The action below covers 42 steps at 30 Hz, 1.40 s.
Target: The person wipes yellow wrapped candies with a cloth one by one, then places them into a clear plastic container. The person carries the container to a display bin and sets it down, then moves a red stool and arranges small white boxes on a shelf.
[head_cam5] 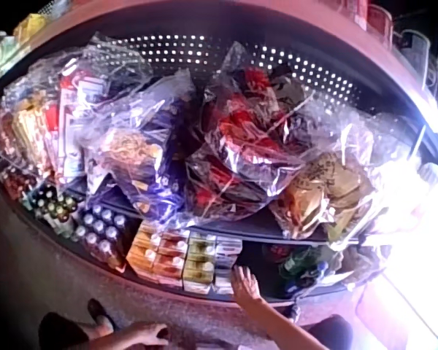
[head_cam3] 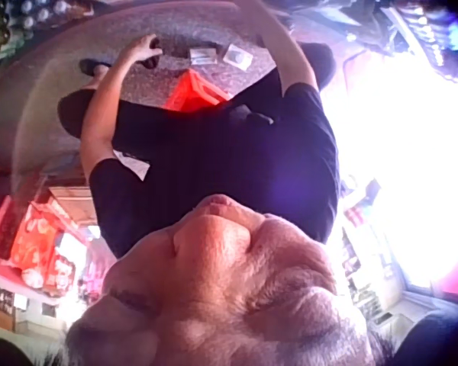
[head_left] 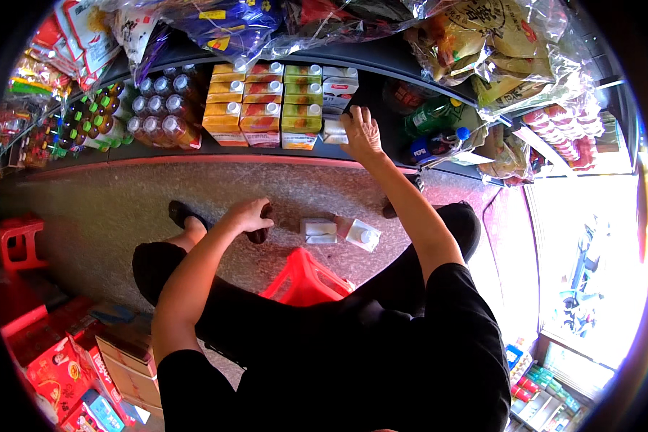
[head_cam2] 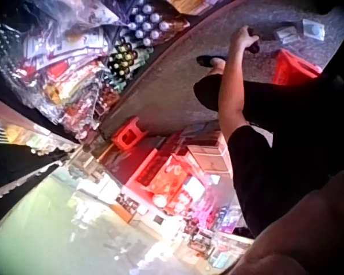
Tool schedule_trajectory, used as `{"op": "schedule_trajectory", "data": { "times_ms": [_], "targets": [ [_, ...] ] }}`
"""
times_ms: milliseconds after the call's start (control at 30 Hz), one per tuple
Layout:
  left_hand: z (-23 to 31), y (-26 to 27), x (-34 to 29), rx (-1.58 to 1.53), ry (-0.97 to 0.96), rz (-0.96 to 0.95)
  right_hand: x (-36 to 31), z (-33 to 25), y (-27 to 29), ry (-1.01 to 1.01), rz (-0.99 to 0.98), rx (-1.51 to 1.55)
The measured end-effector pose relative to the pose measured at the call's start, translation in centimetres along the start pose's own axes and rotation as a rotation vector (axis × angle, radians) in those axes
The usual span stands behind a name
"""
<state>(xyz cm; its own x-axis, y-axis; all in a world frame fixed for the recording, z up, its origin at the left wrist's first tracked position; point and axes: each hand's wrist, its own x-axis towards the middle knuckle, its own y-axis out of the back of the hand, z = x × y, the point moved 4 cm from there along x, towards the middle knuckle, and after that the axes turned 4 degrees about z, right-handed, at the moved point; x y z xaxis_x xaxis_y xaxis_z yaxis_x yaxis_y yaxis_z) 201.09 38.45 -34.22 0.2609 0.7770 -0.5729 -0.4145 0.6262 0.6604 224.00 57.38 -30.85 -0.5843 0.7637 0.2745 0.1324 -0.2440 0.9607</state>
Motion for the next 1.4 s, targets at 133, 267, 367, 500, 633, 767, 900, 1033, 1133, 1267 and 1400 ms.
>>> {"op": "schedule_trajectory", "data": {
  "times_ms": [133, 267, 367, 500, 633, 767, 900, 1033, 1133, 1267, 1400],
  "targets": [
    [-0.6, -0.2, 0.1, -0.074, -0.040, 0.135, -2.6, 0.2, 1.0, -0.015, -0.071, 0.078],
    [-1.1, -0.4, 0.1, -0.020, -0.040, 0.138, -5.5, -0.8, 3.7, 0.037, -0.172, 0.092],
    [-0.5, -0.2, 0.0, 0.014, -0.020, 0.082, -8.7, -1.7, 4.2, -0.025, -0.271, 0.114],
    [-1.0, -1.2, 1.2, 0.025, -0.009, 0.084, -11.2, -3.0, 1.5, -0.094, -0.560, 0.136],
    [-0.3, -0.2, 0.7, 0.022, 0.011, 0.052, -13.2, -5.4, -2.7, -0.053, -0.656, 0.081],
    [0.3, -0.1, 0.2, 0.022, 0.016, 0.038, -15.1, -6.3, -6.6, 0.060, -0.567, 0.076],
    [1.2, 0.4, -0.2, 0.031, 0.040, 0.036, -16.5, -6.8, -8.8, 0.093, -0.630, 0.070],
    [1.0, -0.2, -0.1, 0.041, 0.017, 0.017, -15.5, -6.3, -8.5, 0.050, -0.755, 0.111],
    [1.5, -0.6, 0.3, 0.072, -0.015, -0.020, -11.9, -5.1, -8.1, 0.088, -0.958, 0.156],
    [1.5, -1.3, 0.3, 0.073, -0.026, -0.023, -0.1, -0.9, -4.1, -0.012, -0.107, 0.107],
    [1.1, -0.9, 0.4, 0.054, -0.006, -0.040, 9.0, 2.1, 0.6, 0.045, 0.244, -0.147]
  ]
}}
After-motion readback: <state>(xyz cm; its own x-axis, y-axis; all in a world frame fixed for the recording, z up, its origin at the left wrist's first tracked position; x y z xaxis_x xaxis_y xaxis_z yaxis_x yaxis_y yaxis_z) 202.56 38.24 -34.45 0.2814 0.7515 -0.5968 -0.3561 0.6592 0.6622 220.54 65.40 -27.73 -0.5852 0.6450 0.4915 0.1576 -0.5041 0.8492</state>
